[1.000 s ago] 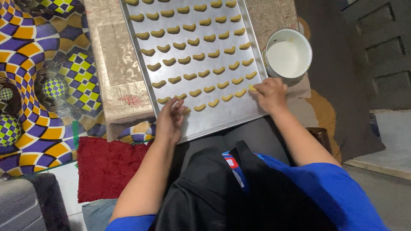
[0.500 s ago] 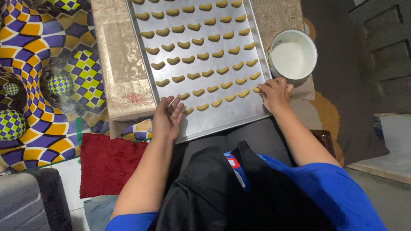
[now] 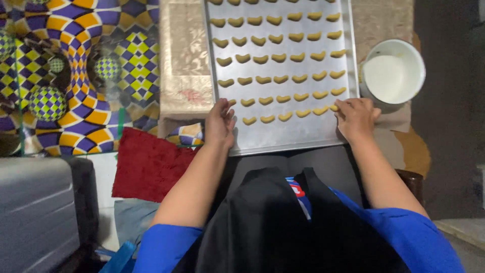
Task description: Shaping cookie dough by hand, arranging the pieces on a baking tray, and placing the tray into an oven for baking.
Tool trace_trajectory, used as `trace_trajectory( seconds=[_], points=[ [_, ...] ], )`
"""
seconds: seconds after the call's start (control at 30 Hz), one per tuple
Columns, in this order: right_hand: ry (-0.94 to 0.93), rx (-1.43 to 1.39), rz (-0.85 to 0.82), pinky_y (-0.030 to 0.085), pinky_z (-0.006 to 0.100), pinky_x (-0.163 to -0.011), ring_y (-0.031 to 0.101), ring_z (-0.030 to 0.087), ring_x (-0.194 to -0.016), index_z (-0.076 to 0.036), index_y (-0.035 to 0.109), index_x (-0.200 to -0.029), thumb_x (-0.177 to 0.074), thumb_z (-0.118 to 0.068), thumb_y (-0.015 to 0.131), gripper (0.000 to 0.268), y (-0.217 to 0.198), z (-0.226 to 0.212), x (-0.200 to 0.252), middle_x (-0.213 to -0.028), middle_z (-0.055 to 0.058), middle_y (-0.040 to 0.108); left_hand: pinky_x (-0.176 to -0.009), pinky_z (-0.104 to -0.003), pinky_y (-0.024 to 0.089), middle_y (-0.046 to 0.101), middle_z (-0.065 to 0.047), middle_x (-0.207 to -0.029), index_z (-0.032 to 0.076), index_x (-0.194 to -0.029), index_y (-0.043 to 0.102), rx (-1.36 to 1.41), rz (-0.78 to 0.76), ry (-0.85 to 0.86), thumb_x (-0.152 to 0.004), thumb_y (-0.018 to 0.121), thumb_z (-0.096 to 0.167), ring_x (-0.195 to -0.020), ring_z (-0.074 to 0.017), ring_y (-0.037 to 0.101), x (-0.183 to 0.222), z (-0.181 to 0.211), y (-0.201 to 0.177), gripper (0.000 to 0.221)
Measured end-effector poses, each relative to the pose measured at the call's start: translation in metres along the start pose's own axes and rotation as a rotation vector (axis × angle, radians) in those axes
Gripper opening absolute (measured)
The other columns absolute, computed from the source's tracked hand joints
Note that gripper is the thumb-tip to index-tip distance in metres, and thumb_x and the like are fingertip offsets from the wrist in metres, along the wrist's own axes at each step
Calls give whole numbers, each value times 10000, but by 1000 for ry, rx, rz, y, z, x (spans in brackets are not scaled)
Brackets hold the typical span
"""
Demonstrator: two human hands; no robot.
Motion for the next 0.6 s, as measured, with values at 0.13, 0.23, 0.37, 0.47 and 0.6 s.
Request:
trace_trajectory(
  seconds=[0.13, 0.23, 0.37, 0.47, 0.6],
  points=[
    [-73, 8, 99, 331, 430, -921, 558, 210, -1220, -312, 784, -1205, -807, -342, 900, 416, -15, -26, -1, -1183, -80, 695, -1148, -424, 215, 461, 10, -1152, 161, -1085, 582, -28, 6, 5, -938, 667, 413, -1218, -219, 435, 11, 2, 3, 304],
    [-185, -74, 220, 325, 437, -999, 580, 208, -1163, -321, 797, -1098, -770, -365, 903, 347, -22, -66, -2, -1139, -91, 710, -1139, -412, 192, 329, -19, -1195, 113, -1207, 467, -31, -1, -26, -963, 661, 413, -1260, -222, 311, 13, 1, 5, 433],
    [-435, -409, 201, 407, 437, -917, 613, 271, -1038, -222, 777, -1028, -855, -417, 802, 261, -37, -154, -7, -1029, -9, 702, -1213, -486, 70, 244, -119, -1424, 75, -1402, 357, -18, -36, 26, -1003, 597, 445, -1481, -344, 130, 11, 8, 6, 595],
    [-531, -374, 166, 370, 424, -844, 603, 261, -1087, -257, 754, -1083, -907, -483, 720, 288, -36, -203, -10, -1034, -35, 682, -1234, -522, 9, 163, -185, -1556, 82, -1505, 303, -13, -23, 64, -1007, 577, 431, -1533, -404, 19, 22, 20, 10, 666],
    [-552, -373, 34, 378, 430, -823, 585, 275, -1136, -258, 716, -1250, -936, -482, 687, 386, -25, -238, -29, -1062, -24, 669, -1238, -541, -33, 85, -190, -1617, 112, -1552, 278, -27, -2, 56, -1001, 563, 423, -1540, -413, -41, 47, 36, 22, 694]
  ],
)
Point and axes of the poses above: each hand's wrist, its own x-axis away from the middle knuckle, its own y-axis out of the palm, z = x × y, the point moved 4 cm from there along -x, towards the middle knuckle
